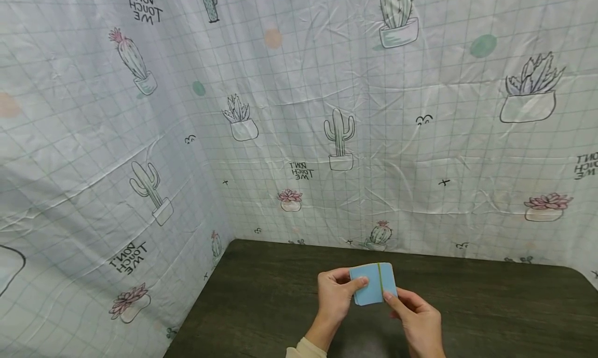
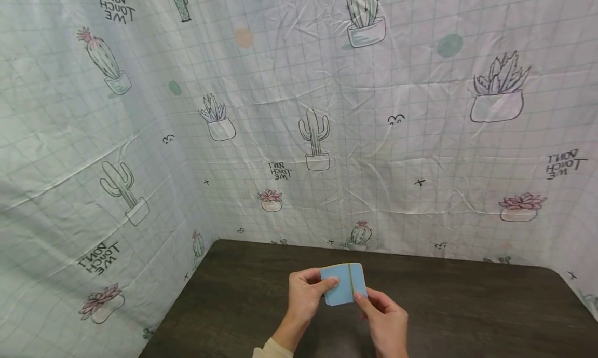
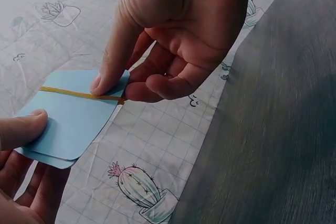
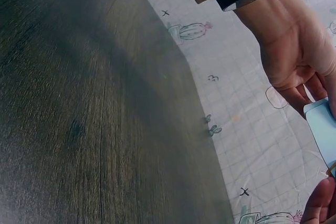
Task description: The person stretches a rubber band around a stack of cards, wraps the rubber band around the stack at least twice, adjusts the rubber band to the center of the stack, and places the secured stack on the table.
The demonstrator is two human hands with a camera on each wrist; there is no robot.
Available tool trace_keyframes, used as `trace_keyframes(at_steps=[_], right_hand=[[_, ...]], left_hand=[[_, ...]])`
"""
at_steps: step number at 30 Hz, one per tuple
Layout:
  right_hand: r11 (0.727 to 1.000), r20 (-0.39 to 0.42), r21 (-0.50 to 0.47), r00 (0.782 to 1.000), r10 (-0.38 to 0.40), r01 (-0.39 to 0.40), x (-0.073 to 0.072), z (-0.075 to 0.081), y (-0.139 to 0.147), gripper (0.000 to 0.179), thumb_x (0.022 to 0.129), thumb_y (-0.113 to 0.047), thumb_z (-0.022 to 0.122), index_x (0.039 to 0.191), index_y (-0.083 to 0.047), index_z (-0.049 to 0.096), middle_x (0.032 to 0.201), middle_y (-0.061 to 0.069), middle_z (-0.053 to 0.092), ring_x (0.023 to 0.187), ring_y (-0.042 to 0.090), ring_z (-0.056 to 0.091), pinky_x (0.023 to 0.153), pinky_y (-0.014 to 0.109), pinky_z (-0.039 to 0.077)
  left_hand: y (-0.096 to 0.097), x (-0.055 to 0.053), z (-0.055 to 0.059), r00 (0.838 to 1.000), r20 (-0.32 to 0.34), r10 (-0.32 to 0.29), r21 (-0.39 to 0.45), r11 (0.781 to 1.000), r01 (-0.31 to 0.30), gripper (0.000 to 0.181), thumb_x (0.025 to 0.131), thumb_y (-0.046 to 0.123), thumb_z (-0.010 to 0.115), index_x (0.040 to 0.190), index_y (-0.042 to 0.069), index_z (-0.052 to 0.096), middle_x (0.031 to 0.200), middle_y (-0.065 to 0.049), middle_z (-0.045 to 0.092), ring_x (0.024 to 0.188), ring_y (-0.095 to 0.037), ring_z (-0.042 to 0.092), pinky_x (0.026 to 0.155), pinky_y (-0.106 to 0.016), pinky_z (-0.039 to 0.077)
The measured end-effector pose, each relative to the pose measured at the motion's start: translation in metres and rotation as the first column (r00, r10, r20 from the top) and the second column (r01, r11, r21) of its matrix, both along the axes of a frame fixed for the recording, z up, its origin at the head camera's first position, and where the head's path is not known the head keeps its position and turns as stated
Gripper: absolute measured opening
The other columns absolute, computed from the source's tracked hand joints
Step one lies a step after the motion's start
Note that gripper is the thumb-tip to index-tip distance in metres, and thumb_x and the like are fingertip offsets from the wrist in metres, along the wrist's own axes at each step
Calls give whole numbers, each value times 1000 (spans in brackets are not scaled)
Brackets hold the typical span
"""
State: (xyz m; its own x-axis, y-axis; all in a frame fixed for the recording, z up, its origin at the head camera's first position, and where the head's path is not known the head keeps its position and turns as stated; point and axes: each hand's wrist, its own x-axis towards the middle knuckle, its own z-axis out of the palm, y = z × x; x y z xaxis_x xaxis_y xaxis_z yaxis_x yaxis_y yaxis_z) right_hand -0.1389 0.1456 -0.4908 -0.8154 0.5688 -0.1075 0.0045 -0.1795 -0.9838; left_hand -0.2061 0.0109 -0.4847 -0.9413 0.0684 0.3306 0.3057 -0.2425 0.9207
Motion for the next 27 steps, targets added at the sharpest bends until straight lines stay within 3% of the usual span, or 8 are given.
trace_keyframes(at_steps=[12, 18, 23, 27], right_hand=[[1000, -31, 13, 999, 17, -16, -1, -2, 2, 27, 83, -7, 83, 105, 7, 74, 81, 0, 74, 72, 12, 70, 66, 27, 58], [993, 2, 71, 996, 94, -94, 0, -2, 9, 29, 86, -10, 81, 109, 8, 72, 83, -2, 73, 76, 12, 71, 69, 29, 59], [954, 65, 239, 983, 172, -183, 1, 3, 21, 37, 91, -26, 77, 113, 3, 72, 90, 0, 73, 77, 12, 68, 69, 27, 57], [903, 39, 381, 979, 201, -200, 1, 13, 31, 38, 95, -34, 72, 115, -1, 73, 96, 2, 74, 79, 15, 67, 69, 27, 56]], left_hand=[[0, -2, -4, 1000, 13, 1, -11, 1000, -1, 15, 72, 0, 87, 84, -5, 79, 72, -12, 73, 59, -8, 65, 53, -22, 53], [-3, -6, -5, 998, 50, -35, -31, 999, 37, 15, 72, 0, 87, 85, -4, 79, 72, -11, 73, 60, -9, 66, 54, -22, 53], [-9, -8, -2, 992, 83, -95, -59, 993, 100, 16, 74, -2, 85, 88, -7, 78, 74, -13, 73, 61, -9, 66, 56, -23, 54], [-13, -10, 0, 980, 122, -157, -84, 982, 168, 16, 77, -1, 84, 91, -7, 77, 75, -12, 73, 62, -10, 66, 57, -24, 55]])
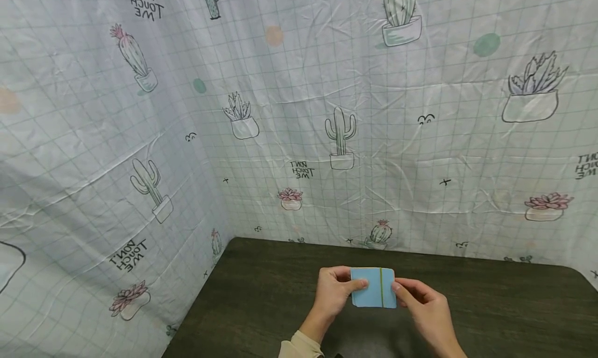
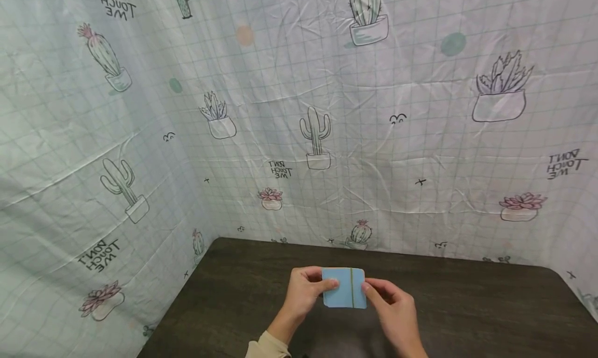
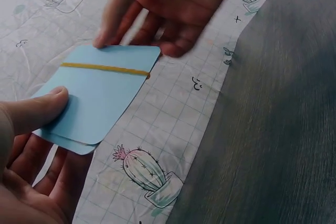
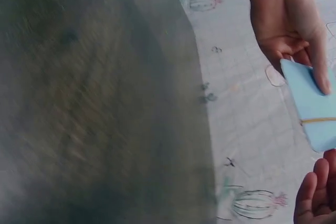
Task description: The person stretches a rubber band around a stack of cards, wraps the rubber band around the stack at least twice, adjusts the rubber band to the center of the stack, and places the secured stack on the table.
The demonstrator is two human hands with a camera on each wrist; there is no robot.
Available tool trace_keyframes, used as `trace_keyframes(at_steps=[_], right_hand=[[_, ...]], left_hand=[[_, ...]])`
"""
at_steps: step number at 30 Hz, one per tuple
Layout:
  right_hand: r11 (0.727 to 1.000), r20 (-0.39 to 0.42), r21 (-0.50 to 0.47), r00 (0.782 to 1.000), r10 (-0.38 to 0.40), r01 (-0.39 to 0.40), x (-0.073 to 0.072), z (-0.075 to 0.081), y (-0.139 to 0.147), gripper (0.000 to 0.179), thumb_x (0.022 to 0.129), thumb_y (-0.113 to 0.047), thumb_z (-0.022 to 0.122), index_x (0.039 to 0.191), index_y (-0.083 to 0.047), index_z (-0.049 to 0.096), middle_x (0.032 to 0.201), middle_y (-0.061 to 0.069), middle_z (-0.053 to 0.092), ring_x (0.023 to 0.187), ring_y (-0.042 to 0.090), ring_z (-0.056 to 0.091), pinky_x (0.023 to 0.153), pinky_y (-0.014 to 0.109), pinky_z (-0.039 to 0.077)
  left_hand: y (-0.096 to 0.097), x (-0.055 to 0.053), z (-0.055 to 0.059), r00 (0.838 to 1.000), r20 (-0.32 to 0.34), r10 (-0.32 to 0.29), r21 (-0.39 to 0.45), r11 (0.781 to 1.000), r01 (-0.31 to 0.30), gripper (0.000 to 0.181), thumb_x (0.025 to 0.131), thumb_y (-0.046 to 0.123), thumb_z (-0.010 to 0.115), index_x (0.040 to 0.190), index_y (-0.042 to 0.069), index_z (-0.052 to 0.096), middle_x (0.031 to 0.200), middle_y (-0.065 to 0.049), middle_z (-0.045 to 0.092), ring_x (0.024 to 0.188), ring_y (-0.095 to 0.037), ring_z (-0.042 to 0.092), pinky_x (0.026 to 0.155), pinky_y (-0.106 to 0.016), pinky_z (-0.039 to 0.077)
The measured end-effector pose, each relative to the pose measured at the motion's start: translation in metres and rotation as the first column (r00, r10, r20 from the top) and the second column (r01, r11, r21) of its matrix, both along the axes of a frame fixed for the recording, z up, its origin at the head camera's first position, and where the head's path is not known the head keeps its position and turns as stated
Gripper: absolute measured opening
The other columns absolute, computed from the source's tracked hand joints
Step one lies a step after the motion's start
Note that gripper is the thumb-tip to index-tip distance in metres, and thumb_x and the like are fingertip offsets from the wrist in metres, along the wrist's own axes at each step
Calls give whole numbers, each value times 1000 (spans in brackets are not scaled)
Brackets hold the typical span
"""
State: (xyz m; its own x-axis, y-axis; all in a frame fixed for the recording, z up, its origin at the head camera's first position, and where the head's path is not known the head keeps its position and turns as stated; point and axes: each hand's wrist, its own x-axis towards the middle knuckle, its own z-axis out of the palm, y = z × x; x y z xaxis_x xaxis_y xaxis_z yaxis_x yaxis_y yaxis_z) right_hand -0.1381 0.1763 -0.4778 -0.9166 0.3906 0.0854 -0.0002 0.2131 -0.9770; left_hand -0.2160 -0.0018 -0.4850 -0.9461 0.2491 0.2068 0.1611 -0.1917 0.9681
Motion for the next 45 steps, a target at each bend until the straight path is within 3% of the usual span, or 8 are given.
trace_keyframes(at_steps=[6, 14, 18, 29, 32, 36, 40, 45], right_hand=[[982, -161, 189, 986, 54, -23, -4, 11, 7, 23, 96, -20, 72, 110, -2, 76, 95, 8, 75, 76, 17, 70, 64, 28, 57], [946, -304, 311, 953, 8, 91, -6, 10, -4, 17, 88, -3, 77, 105, -4, 79, 86, 6, 74, 65, 9, 66, 56, 19, 51], [933, -349, 340, 937, 6, 120, -8, 10, -7, 21, 86, 1, 78, 106, -4, 79, 86, 4, 73, 66, 6, 65, 57, 17, 51], [916, -313, 363, 948, -53, 171, -8, 8, -6, 24, 86, 1, 77, 110, -2, 77, 90, 8, 75, 64, 1, 61, 53, 17, 48], [914, -321, 362, 945, -62, 183, -8, 7, -6, 23, 86, 2, 77, 108, -2, 78, 89, 8, 75, 64, 1, 61, 53, 16, 48], [929, -306, 332, 950, -57, 163, -8, 7, -6, 19, 87, -1, 78, 105, -6, 78, 87, 6, 75, 66, 3, 62, 54, 18, 50], [938, -264, 326, 964, -29, 117, -7, 8, -6, 16, 89, -4, 76, 105, -9, 77, 87, 4, 75, 67, 5, 63, 55, 22, 52], [935, -222, 348, 975, 13, 67, -6, 11, -6, 16, 90, -4, 75, 105, -9, 77, 92, 4, 75, 70, 5, 64, 59, 25, 54]], left_hand=[[3, -1, 0, 999, 25, -41, -7, 999, 41, 18, 79, -4, 81, 96, -8, 75, 82, -12, 73, 67, -9, 66, 59, -22, 54], [15, 7, 5, 994, -55, -99, -64, 993, 96, 15, 98, 0, 58, 112, -3, 59, 92, -4, 63, 76, -8, 59, 67, -22, 49], [17, 9, 7, 987, -54, -151, -76, 986, 146, 13, 102, 3, 51, 115, -1, 51, 92, 0, 56, 78, -9, 54, 69, -23, 46], [23, 7, 8, 973, -21, -230, -55, 972, 229, 23, 101, 7, 58, 120, 2, 47, 100, 2, 57, 89, -8, 58, 72, -23, 50], [25, 6, 9, 980, -11, -198, -47, 979, 197, 26, 97, 7, 64, 119, 1, 51, 100, 0, 59, 87, -8, 59, 72, -23, 51], [23, -1, 12, 995, -4, -99, -59, 993, 99, 23, 91, 13, 75, 109, 3, 67, 89, 1, 66, 77, -9, 61, 67, -24, 52], [20, -11, 17, 994, -69, -84, -94, 993, 77, 18, 88, 19, 79, 103, 9, 76, 92, -2, 73, 81, -10, 66, 68, -26, 54], [16, -18, 24, 967, -170, -191, -142, 976, 168, 24, 90, 21, 78, 108, 6, 77, 107, -6, 74, 101, -11, 66, 87, -30, 52]])
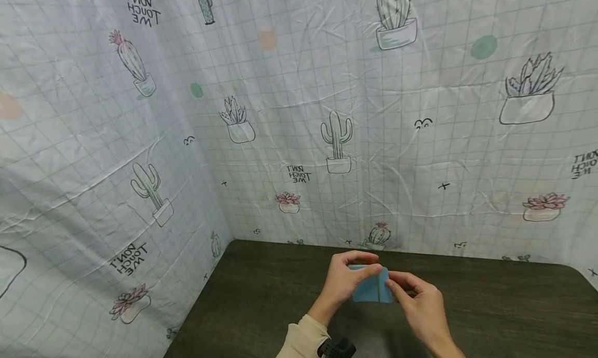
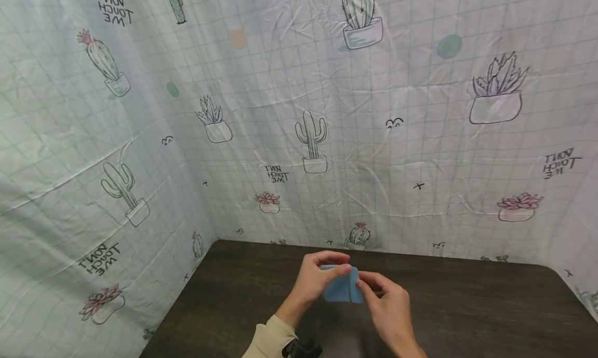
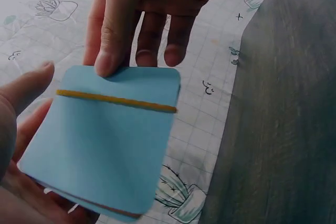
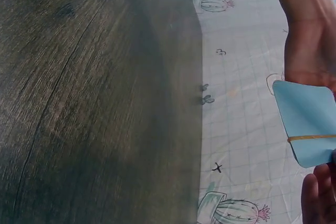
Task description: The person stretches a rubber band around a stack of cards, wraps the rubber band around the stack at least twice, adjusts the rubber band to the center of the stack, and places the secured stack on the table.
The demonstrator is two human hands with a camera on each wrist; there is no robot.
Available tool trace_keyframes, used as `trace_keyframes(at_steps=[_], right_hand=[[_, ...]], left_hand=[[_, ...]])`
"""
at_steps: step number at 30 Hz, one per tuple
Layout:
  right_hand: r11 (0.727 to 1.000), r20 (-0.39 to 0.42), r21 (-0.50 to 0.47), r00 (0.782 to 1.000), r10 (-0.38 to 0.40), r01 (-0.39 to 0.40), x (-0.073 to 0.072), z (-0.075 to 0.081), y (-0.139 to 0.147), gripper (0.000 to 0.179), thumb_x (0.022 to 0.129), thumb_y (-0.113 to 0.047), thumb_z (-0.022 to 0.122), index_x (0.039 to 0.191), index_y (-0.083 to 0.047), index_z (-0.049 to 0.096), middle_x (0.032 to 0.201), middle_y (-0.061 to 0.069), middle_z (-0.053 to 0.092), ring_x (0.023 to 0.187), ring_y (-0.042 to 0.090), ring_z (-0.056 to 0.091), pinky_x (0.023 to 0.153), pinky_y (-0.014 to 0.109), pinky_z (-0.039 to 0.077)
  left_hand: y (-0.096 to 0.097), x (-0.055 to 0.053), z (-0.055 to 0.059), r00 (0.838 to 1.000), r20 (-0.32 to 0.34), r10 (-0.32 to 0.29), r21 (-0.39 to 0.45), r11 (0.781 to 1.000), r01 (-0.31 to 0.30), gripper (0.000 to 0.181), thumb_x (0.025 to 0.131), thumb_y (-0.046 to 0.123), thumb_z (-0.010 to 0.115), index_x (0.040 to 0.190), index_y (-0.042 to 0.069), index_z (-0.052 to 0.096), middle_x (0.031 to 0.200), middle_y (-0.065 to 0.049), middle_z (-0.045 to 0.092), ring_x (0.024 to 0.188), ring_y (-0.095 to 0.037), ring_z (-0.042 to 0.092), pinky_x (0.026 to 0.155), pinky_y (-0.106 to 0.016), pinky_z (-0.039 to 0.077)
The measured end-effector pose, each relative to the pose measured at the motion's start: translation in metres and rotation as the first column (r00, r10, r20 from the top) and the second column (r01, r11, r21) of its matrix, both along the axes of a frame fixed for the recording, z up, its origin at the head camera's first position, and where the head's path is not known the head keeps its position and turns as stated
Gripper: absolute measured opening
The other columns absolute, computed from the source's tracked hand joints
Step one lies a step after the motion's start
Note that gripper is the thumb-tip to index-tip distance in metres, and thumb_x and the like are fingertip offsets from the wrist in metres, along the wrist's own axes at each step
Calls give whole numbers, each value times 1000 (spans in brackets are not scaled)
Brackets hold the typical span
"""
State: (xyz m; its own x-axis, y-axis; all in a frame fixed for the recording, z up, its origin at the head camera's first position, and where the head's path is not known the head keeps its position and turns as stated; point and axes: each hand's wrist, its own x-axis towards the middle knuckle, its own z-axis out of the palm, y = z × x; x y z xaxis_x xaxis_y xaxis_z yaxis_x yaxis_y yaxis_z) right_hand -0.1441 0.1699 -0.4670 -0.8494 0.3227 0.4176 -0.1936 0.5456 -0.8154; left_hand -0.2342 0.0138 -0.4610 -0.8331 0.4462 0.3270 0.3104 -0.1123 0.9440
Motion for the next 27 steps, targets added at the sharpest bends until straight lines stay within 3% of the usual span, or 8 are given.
trace_keyframes(at_steps=[4, 8, 15, 22, 27], right_hand=[[1000, 25, -3, 999, 22, -22, 1, 3, -1, 16, 90, -4, 75, 105, -7, 76, 93, 5, 75, 71, 5, 65, 60, 25, 54], [999, 45, -20, 998, 31, -30, 1, 4, -3, 15, 91, -5, 74, 106, -7, 76, 93, 5, 75, 71, 6, 65, 60, 26, 54], [997, 87, -64, 995, 53, -48, 2, 6, -2, 16, 93, -5, 72, 108, -5, 74, 91, 6, 74, 70, 9, 66, 61, 30, 55], [994, 101, -95, 993, 64, -55, 5, 7, -2, 16, 93, -6, 72, 109, -3, 74, 93, 8, 74, 70, 11, 66, 60, 29, 55], [994, 93, -98, 994, 58, -49, 5, 7, -2, 16, 93, -6, 72, 109, -4, 74, 95, 9, 74, 72, 10, 67, 62, 31, 56]], left_hand=[[-1, -1, 3, 998, -11, -69, -27, 997, 69, 23, 92, 19, 76, 107, 2, 77, 104, 2, 74, 98, -10, 66, 84, -31, 53], [-1, -1, 5, 998, 1, -60, -30, 998, 60, 15, 91, 15, 76, 101, 4, 78, 97, 3, 75, 91, -11, 67, 77, -29, 54], [-2, -1, 2, 999, 22, -49, -39, 998, 50, 17, 92, 16, 75, 102, 3, 76, 99, 6, 73, 96, -17, 66, 80, -28, 53], [-1, -1, -5, 1000, 5, 26, -23, 999, -26, 14, 92, 14, 74, 97, 2, 74, 93, 3, 70, 88, -8, 62, 75, -26, 51], [0, 1, -10, 998, 27, 65, 36, 997, -66, 11, 91, 10, 72, 95, -1, 72, 92, -2, 70, 84, -9, 60, 72, -26, 50]])
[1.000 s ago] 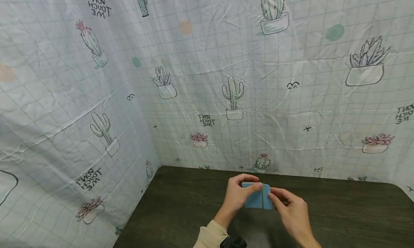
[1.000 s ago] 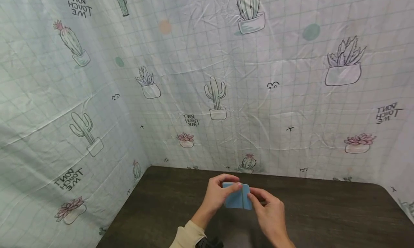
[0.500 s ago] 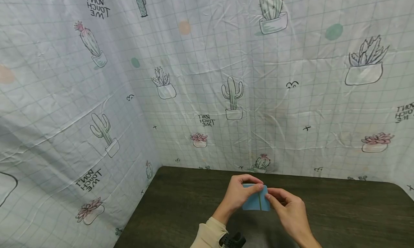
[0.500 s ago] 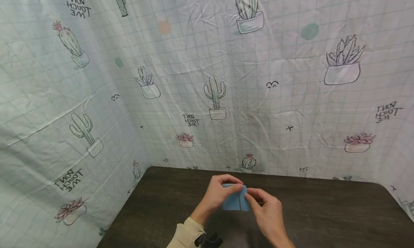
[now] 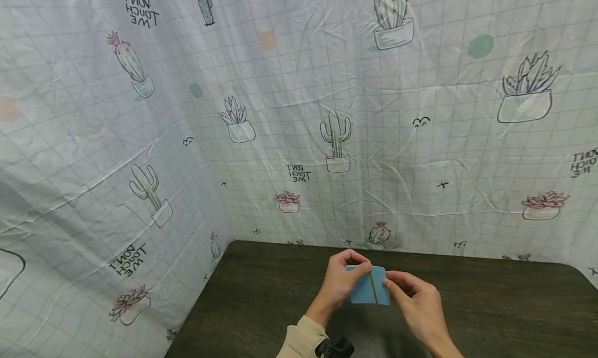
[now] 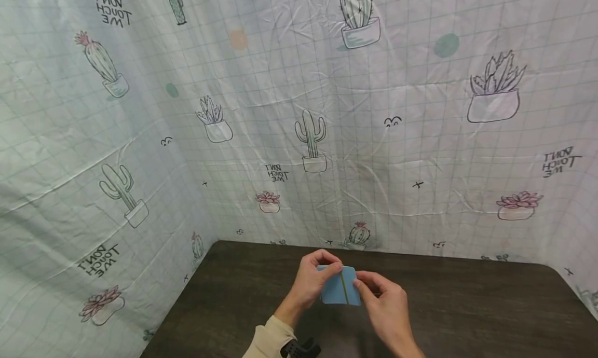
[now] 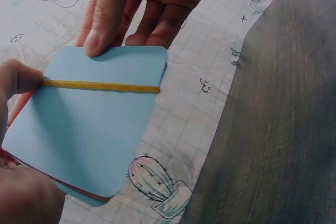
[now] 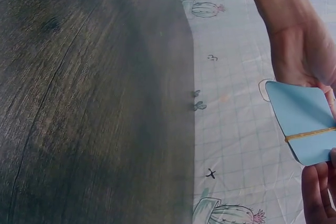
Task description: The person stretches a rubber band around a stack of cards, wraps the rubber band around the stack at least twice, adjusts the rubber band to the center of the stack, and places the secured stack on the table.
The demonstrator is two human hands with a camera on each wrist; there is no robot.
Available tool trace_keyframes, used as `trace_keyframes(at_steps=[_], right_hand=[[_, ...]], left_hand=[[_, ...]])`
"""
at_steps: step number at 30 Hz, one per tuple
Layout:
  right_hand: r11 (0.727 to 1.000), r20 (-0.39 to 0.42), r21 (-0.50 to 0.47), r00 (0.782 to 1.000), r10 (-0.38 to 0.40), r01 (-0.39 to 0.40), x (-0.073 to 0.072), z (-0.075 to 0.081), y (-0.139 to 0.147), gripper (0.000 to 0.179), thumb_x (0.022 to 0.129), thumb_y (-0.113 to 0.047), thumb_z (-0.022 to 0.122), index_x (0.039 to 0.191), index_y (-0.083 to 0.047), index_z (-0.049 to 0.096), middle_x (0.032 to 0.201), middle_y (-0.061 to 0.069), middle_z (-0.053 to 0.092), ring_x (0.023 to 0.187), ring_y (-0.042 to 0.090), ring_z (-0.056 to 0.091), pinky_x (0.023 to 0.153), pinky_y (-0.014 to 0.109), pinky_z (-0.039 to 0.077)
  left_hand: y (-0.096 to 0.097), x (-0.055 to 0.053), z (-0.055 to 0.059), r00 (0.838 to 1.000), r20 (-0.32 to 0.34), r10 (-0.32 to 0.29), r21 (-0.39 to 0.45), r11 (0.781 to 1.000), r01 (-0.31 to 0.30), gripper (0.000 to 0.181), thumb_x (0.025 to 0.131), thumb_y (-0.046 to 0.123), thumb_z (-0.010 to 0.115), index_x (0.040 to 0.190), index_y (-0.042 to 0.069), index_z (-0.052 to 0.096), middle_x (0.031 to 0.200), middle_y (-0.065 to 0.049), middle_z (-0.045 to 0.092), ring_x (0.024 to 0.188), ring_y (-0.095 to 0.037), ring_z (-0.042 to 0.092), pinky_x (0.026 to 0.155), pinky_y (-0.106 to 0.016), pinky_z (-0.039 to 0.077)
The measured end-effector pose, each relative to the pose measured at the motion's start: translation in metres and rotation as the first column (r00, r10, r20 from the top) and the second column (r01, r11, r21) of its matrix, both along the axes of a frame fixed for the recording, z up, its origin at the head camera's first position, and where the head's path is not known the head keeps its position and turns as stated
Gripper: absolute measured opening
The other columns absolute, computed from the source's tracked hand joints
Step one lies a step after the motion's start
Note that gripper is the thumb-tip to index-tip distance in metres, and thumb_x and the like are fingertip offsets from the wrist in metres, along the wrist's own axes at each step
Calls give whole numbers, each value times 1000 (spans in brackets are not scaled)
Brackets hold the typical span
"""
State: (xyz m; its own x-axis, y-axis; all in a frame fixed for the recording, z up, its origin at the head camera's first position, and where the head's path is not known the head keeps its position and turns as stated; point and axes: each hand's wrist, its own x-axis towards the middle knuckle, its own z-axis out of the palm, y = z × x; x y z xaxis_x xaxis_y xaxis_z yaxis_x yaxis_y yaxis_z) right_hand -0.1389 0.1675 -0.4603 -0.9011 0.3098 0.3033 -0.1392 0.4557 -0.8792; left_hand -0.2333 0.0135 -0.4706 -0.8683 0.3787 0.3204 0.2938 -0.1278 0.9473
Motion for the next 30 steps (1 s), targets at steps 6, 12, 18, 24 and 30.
trace_keyframes(at_steps=[6, 12, 18, 24, 30], right_hand=[[1000, -2, -4, 1000, 17, -17, 0, 1, 1, 17, 93, -6, 72, 110, -2, 74, 94, 10, 74, 72, 12, 67, 61, 28, 55], [1000, -56, 6, 998, -12, 12, -2, 3, 10, 17, 94, -8, 72, 109, -2, 74, 86, 7, 74, 68, 13, 67, 58, 28, 55], [999, -86, 35, 996, -12, 15, -6, 10, 13, 17, 95, -12, 72, 109, -3, 75, 85, 5, 74, 67, 8, 65, 57, 26, 53], [1000, -102, 14, 995, -13, 14, -7, 13, 11, 16, 94, -10, 73, 107, -3, 75, 85, 6, 74, 67, 11, 67, 57, 25, 53], [1000, -118, 6, 993, -4, 4, -8, 11, 10, 15, 93, -8, 73, 106, -2, 75, 84, 7, 74, 66, 12, 67, 57, 25, 54]], left_hand=[[-2, 3, -6, 998, 61, -27, 60, 998, 23, 21, 91, 14, 75, 105, -2, 73, 98, -5, 73, 83, -10, 63, 68, -25, 52], [-6, 9, -15, 976, 137, -170, 9, 985, 170, 43, 87, 17, 81, 127, 13, 65, 104, 2, 70, 88, -11, 66, 74, -27, 55], [-2, 16, -21, 974, 141, -177, -1, 984, 179, 59, 82, 7, 84, 133, 22, 60, 113, 3, 67, 99, -15, 65, 80, -30, 55], [0, 15, -21, 968, 136, -209, 82, 976, 200, 63, 82, 1, 82, 136, 20, 57, 111, -2, 65, 92, -17, 66, 74, -35, 59], [1, 16, -20, 965, 153, -215, 101, 974, 201, 60, 82, -7, 78, 134, 12, 56, 102, -5, 65, 80, -16, 67, 65, -41, 60]])
